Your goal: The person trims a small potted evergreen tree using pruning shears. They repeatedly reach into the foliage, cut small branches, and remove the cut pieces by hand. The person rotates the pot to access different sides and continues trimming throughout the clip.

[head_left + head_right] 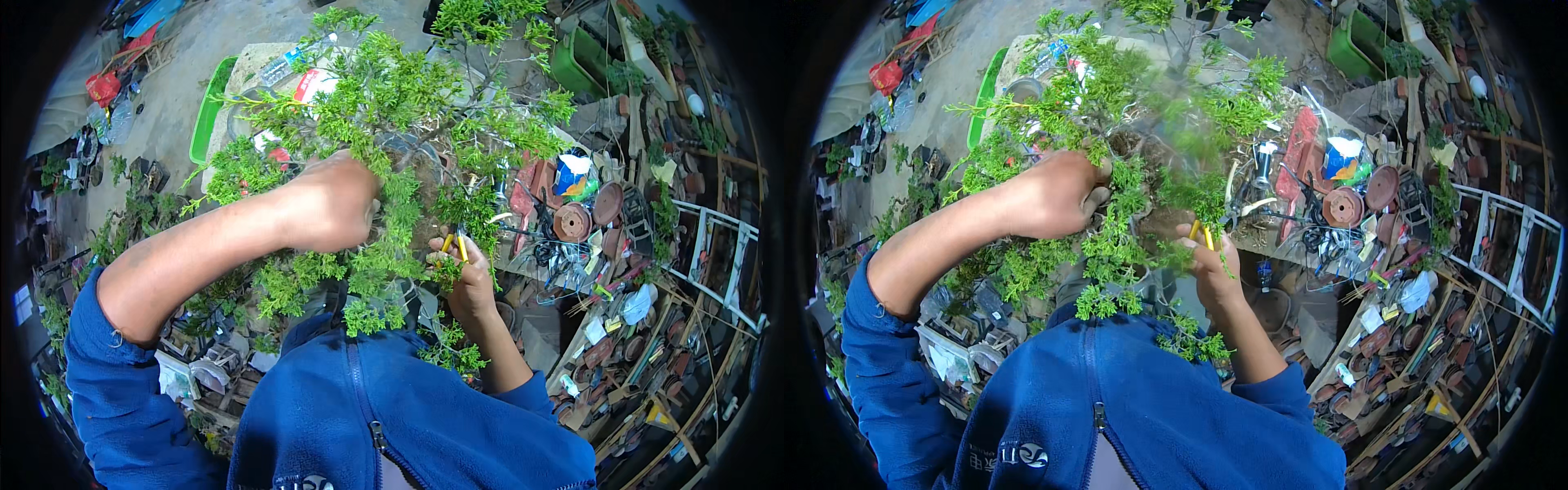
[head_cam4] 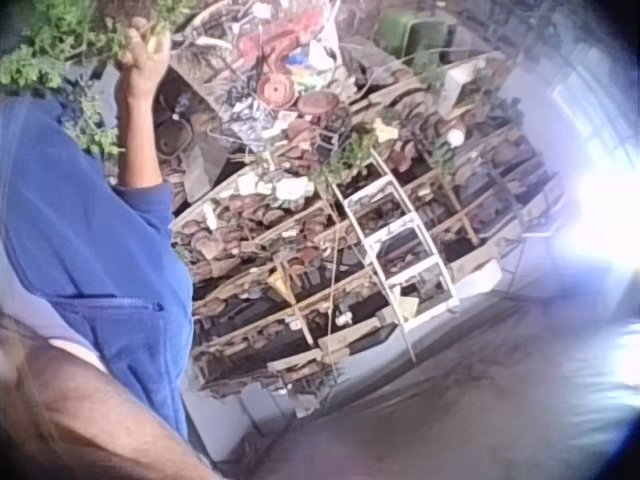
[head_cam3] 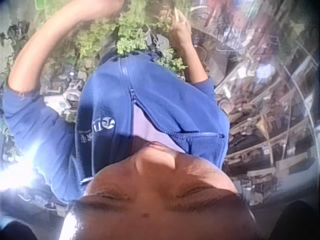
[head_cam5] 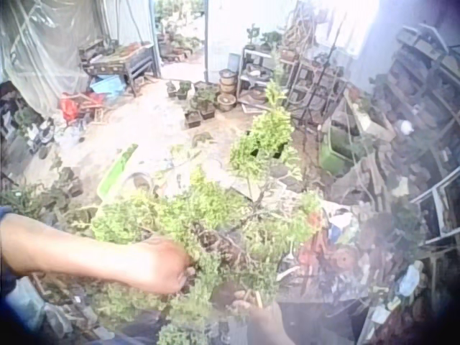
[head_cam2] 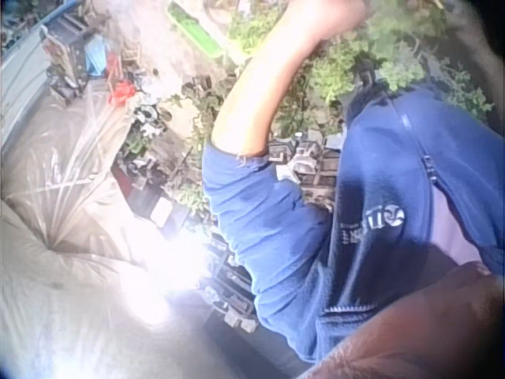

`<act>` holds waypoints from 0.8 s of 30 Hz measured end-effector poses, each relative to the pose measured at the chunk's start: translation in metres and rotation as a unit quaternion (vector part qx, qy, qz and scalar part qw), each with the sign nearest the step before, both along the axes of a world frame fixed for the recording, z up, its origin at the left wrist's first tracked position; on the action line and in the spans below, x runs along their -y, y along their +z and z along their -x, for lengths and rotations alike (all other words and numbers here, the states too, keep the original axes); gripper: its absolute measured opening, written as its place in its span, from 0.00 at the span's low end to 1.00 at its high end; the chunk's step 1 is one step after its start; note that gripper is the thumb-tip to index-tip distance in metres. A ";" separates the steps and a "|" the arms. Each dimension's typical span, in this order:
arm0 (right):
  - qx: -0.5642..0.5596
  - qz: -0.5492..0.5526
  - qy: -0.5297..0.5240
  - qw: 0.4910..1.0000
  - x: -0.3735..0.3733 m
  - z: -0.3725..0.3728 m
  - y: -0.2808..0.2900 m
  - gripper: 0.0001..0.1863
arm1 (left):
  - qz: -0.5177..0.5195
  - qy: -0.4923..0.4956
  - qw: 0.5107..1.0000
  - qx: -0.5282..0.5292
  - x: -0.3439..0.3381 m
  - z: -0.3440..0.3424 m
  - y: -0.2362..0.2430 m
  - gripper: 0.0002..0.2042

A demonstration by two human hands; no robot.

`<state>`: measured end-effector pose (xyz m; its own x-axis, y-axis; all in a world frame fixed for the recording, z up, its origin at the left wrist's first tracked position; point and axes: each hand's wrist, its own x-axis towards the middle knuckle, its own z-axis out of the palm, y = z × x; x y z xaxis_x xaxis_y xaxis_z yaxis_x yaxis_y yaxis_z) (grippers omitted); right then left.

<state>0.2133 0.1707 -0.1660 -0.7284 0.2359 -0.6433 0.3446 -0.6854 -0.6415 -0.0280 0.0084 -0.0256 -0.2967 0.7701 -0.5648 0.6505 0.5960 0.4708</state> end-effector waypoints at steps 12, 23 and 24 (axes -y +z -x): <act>0.018 -0.047 0.014 0.999 -0.005 -0.009 -0.012 0.32 | -0.279 0.262 0.924 -0.020 0.038 0.028 0.046 0.10; -0.011 -0.053 0.012 0.998 0.000 0.015 0.010 0.26 | -0.319 0.069 0.934 -0.145 0.047 0.010 0.017 0.04; 0.024 -0.051 0.010 0.998 0.000 0.021 0.012 0.28 | -0.251 0.047 0.957 -0.135 0.041 0.011 0.014 0.05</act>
<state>0.1928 0.1711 -0.1541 -0.7023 0.2878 -0.6512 0.3899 -0.6098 -0.6900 -0.0387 -0.0330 -0.0117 -0.4607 0.8873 -0.0229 0.7435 0.3998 0.5360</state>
